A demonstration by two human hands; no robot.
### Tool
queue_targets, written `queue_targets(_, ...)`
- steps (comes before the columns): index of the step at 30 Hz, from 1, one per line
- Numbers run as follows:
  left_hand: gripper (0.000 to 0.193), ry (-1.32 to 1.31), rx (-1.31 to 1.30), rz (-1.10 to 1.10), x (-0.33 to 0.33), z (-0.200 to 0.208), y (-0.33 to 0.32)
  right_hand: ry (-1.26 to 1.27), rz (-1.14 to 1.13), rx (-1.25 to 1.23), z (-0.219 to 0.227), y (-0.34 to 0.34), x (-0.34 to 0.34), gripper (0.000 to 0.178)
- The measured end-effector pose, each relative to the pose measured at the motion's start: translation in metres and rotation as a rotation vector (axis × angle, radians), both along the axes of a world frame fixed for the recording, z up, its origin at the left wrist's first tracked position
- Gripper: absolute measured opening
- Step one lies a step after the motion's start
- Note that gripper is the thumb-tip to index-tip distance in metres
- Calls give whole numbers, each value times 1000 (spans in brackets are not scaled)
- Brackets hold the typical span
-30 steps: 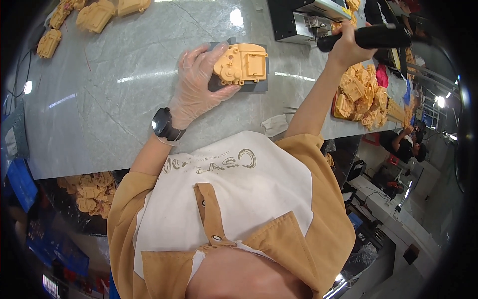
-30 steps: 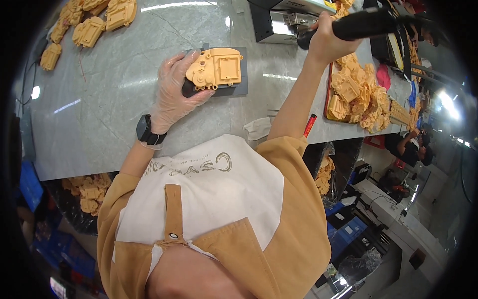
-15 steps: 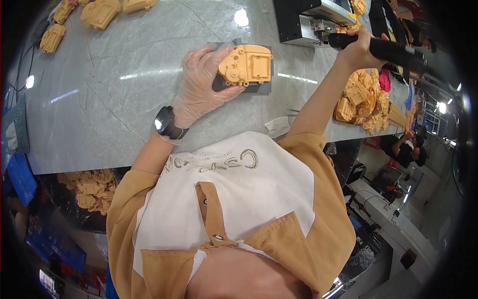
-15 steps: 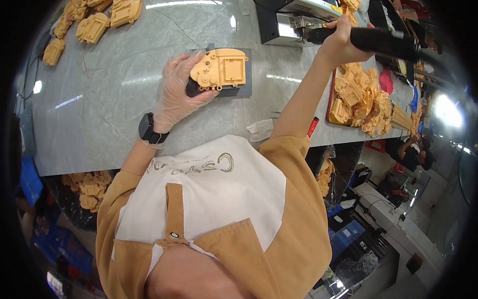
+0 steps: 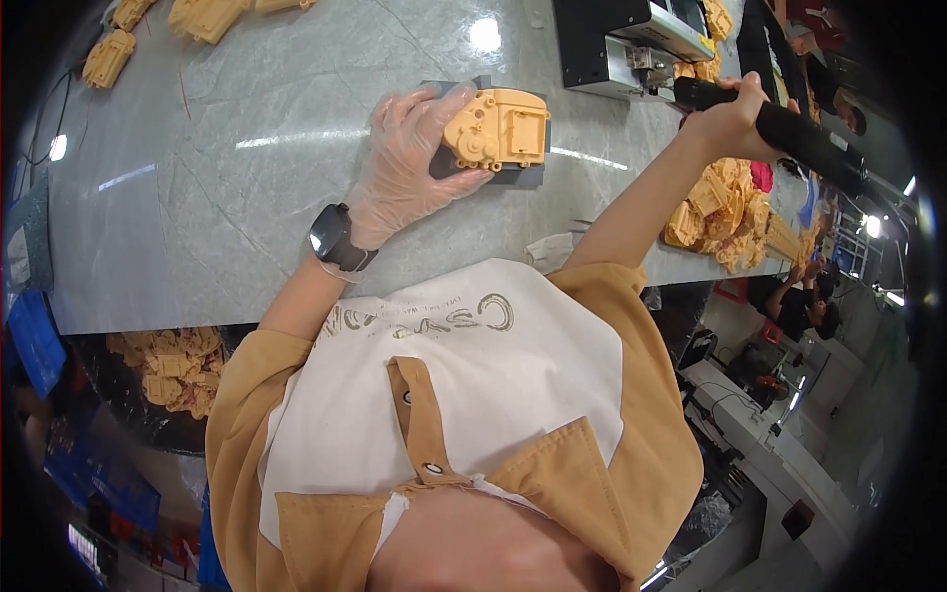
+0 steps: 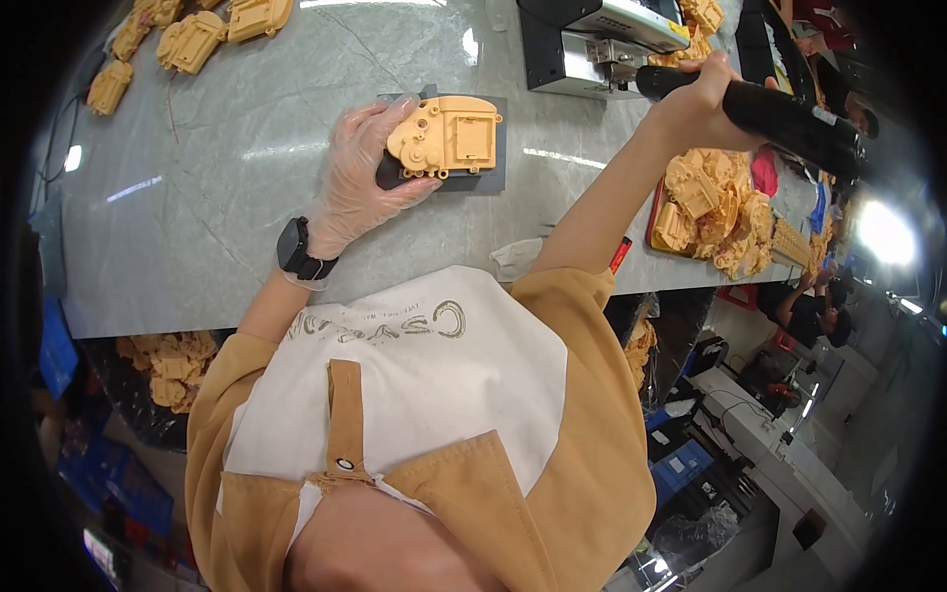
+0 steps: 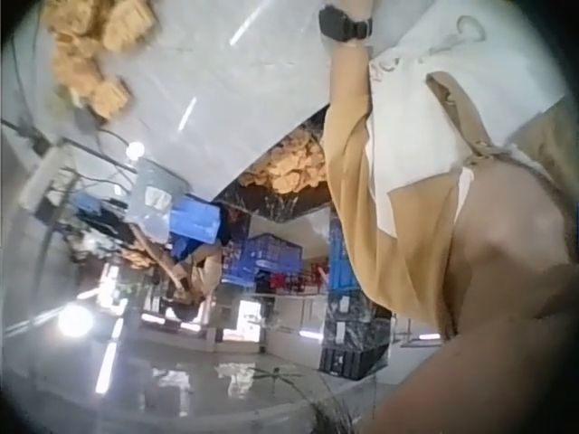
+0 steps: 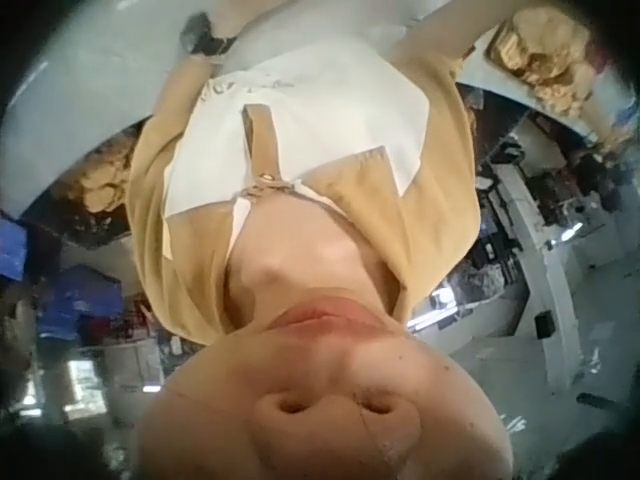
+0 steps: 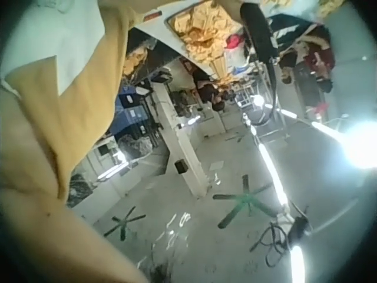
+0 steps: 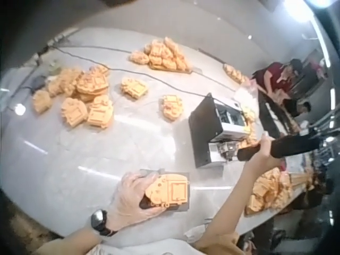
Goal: The person places plastic components into a fixture and drives screws into them using an electric screwdriver.
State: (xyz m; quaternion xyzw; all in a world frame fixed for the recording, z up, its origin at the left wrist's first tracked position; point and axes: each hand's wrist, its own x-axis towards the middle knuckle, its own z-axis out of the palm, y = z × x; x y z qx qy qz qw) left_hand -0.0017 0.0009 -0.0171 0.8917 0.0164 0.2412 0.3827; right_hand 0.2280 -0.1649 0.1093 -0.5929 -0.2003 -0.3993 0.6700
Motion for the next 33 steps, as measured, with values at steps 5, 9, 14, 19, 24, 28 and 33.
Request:
queue_targets(5, 80, -9, 6, -1, -1, -4, 0, 7, 54, -76, -11, 13, 17, 45)
queue_targets(9, 82, -18, -5, 14, -2, -2, 1, 230, 72, -260, -14, 1, -3, 44)
queue_targets(14, 81, 5, -9, 2, 1, 0, 1, 258, 280, 40, -13, 4, -70, 45)
queue_targets(19, 79, -21, -3, 9, 0, -4, 2, 28, 15, 1, 0, 4, -18, 50)
queue_targets(24, 81, 10, -1, -3, 0, -1, 0, 58, -12, 78, -6, -3, 23, 53)
queue_targets(28, 82, 1, -11, -10, 1, -3, 1, 83, 50, 18, -12, 0, 23, 58)
queue_targets(33, 80, -6, -19, 1, -1, 0, -1, 59, 58, 0, -11, 3, 23, 58)
